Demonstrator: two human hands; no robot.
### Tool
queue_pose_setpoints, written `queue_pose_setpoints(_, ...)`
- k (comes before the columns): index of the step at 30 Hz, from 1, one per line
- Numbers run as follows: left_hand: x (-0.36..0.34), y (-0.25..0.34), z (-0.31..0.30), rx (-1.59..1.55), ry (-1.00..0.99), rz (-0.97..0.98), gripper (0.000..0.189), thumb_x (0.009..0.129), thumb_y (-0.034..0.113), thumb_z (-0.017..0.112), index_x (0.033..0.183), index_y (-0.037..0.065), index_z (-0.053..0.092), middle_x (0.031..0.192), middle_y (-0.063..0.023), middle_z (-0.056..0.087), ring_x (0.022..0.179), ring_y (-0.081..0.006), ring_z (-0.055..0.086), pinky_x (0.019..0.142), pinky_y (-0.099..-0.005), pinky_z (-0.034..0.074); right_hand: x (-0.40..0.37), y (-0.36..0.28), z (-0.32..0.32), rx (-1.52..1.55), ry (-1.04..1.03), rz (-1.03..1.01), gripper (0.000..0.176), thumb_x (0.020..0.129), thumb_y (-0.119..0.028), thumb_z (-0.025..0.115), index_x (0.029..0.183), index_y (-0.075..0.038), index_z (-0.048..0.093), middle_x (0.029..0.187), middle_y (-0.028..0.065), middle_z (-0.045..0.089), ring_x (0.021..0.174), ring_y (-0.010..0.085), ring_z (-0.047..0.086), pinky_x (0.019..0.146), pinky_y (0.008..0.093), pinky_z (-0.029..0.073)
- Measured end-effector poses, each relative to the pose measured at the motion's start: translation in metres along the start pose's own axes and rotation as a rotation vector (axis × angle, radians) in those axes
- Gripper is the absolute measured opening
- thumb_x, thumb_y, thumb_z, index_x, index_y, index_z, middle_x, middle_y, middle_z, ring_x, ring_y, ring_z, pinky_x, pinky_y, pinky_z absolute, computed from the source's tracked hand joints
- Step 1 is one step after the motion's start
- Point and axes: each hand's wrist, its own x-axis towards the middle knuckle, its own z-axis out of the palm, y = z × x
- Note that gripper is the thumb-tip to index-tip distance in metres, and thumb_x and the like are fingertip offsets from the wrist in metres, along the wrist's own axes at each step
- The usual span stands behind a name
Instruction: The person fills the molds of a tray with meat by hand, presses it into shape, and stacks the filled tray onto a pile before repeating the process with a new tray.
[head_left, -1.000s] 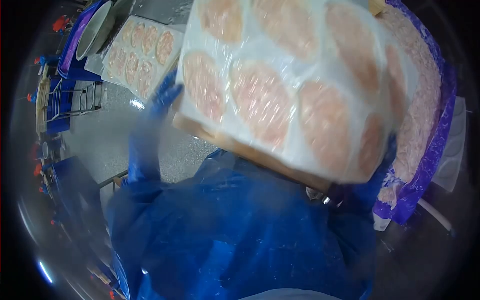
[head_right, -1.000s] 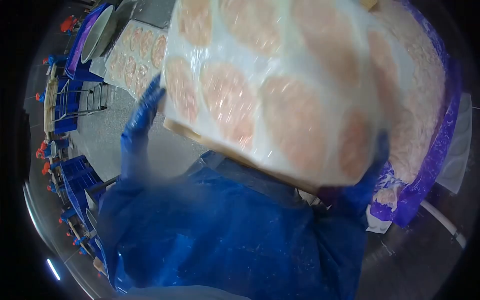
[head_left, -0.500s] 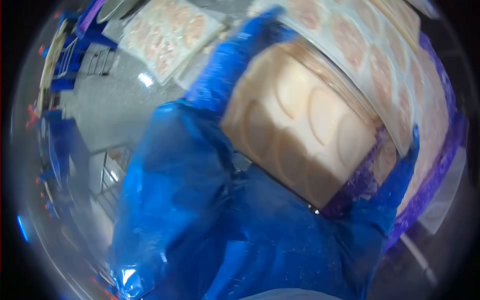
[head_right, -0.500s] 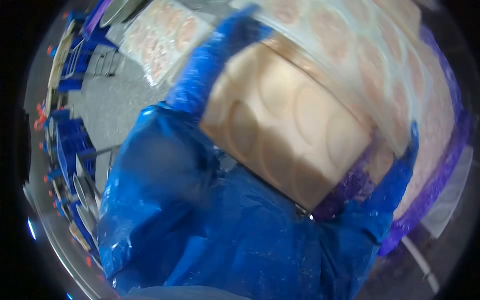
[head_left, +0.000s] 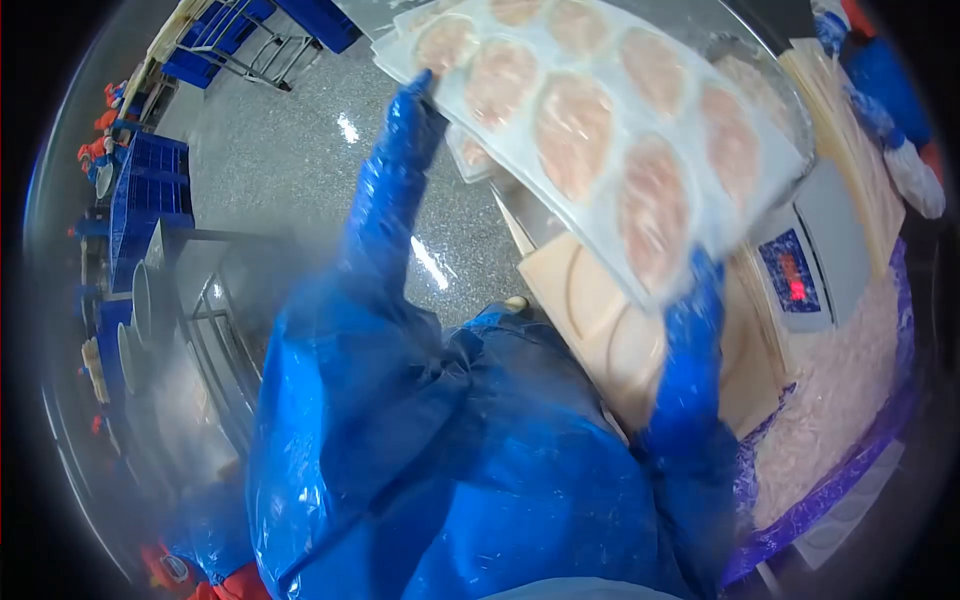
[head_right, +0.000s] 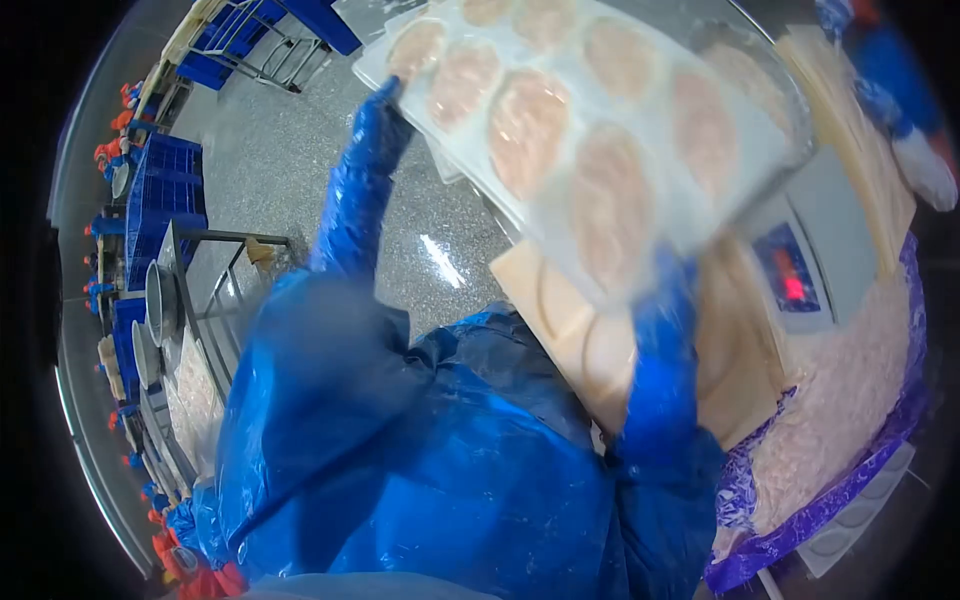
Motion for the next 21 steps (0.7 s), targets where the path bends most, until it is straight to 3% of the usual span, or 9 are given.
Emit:
queue_pose_setpoints(3,0.061,0.05,-0.036,0.128,-0.048,0.067,0.049,0.102,0.017,0.053,0.141,-0.007,0.038,0.137,-0.0241,0.053,0.124,-0.0367,0.057,0.108,-0.0525,0.046,0.083,0.064,0.077,0.025,-0.068,0.023,0.052,0.098,-0.025,0.062,0.141,-0.002,0.047,0.132,0.012,0.058,0.116,0.0266,0.06,0.101,0.037,0.049)
queue_pose_setpoints(6,0.098,0.068,-0.065,0.383,0.008,-0.047,0.059,0.1,0.035,0.057,0.142,-0.003,0.04,0.136,-0.02,0.055,0.114,-0.0339,0.062,0.1,-0.0461,0.051,0.17,0.137,0.11,0.018,-0.074,0.034,0.051,0.097,-0.025,0.063,0.14,-0.002,0.048,0.129,0.0109,0.059,0.114,0.0254,0.061,0.1,0.0355,0.049)
queue_pose_setpoints(8,0.098,0.053,-0.082,0.444,0.13,-0.136,0.061,0.099,0.039,0.057,0.143,0.0,0.04,0.14,-0.0197,0.049,0.113,-0.0348,0.059,0.099,-0.048,0.049,0.222,0.19,0.088,-0.214,-0.227,0.058,0.047,0.104,-0.023,0.049,0.147,-0.005,0.041,0.145,0.0203,0.049,0.13,0.0352,0.052,0.107,0.0505,0.046)
queue_pose_setpoints(9,0.084,0.043,-0.087,0.532,0.135,-0.109,0.06,0.098,0.039,0.057,0.144,0.003,0.041,0.144,-0.0172,0.045,0.119,-0.0358,0.055,0.102,-0.0512,0.045,0.223,0.193,0.078,-0.211,-0.226,0.055,0.047,0.104,-0.023,0.049,0.147,-0.005,0.041,0.145,0.0203,0.049,0.13,0.0352,0.052,0.107,0.0505,0.046)
queue_pose_setpoints(11,0.068,0.021,-0.105,0.612,0.166,0.032,0.066,0.098,0.036,0.058,0.152,0.006,0.035,0.148,-0.0129,0.045,0.127,-0.0346,0.05,0.103,-0.0488,0.042,0.207,0.19,0.052,-0.149,-0.255,0.292,0.05,0.104,-0.028,0.049,0.149,-0.007,0.038,0.143,0.021,0.05,0.124,0.0368,0.056,0.104,0.0523,0.048)
queue_pose_setpoints(14,0.039,0.003,-0.108,0.627,0.092,0.146,0.068,0.096,0.036,0.061,0.153,0.006,0.036,0.152,-0.0115,0.044,0.131,-0.0309,0.049,0.105,-0.0462,0.04,0.12,0.108,0.087,-0.265,-0.086,0.24,0.055,0.104,-0.033,0.049,0.151,-0.008,0.035,0.144,0.0219,0.05,0.121,0.0382,0.059,0.104,0.0539,0.047)
queue_pose_setpoints(15,0.018,-0.003,-0.091,0.669,0.032,0.209,0.064,0.097,0.034,0.06,0.151,0.007,0.04,0.15,-0.0108,0.046,0.13,-0.0283,0.05,0.106,-0.044,0.039,0.104,0.098,0.069,-0.199,-0.12,0.171,0.057,0.104,-0.035,0.05,0.152,-0.008,0.035,0.142,0.021,0.052,0.121,0.0353,0.06,0.102,0.0515,0.048)
queue_pose_setpoints(16,-0.002,-0.011,-0.064,0.698,-0.05,0.261,0.059,0.098,0.033,0.06,0.149,0.007,0.044,0.149,-0.0102,0.049,0.129,-0.0258,0.05,0.107,-0.0419,0.039,0.089,0.089,0.045,-0.067,-0.191,0.053,0.051,0.1,-0.037,0.059,0.143,-0.01,0.048,0.124,0.0144,0.063,0.105,0.0286,0.067,0.088,0.0435,0.055)
queue_pose_setpoints(21,-0.111,-0.123,0.104,0.726,-0.724,0.245,0.038,0.103,0.017,0.054,0.138,0.002,0.055,0.136,-0.0074,0.06,0.125,-0.019,0.054,0.109,-0.0353,0.039,-0.049,-0.018,-0.025,-0.255,0.087,-0.337,0.028,0.102,-0.021,0.059,0.124,-0.004,0.063,0.107,0.0107,0.07,0.097,0.0181,0.067,0.088,0.032,0.054)
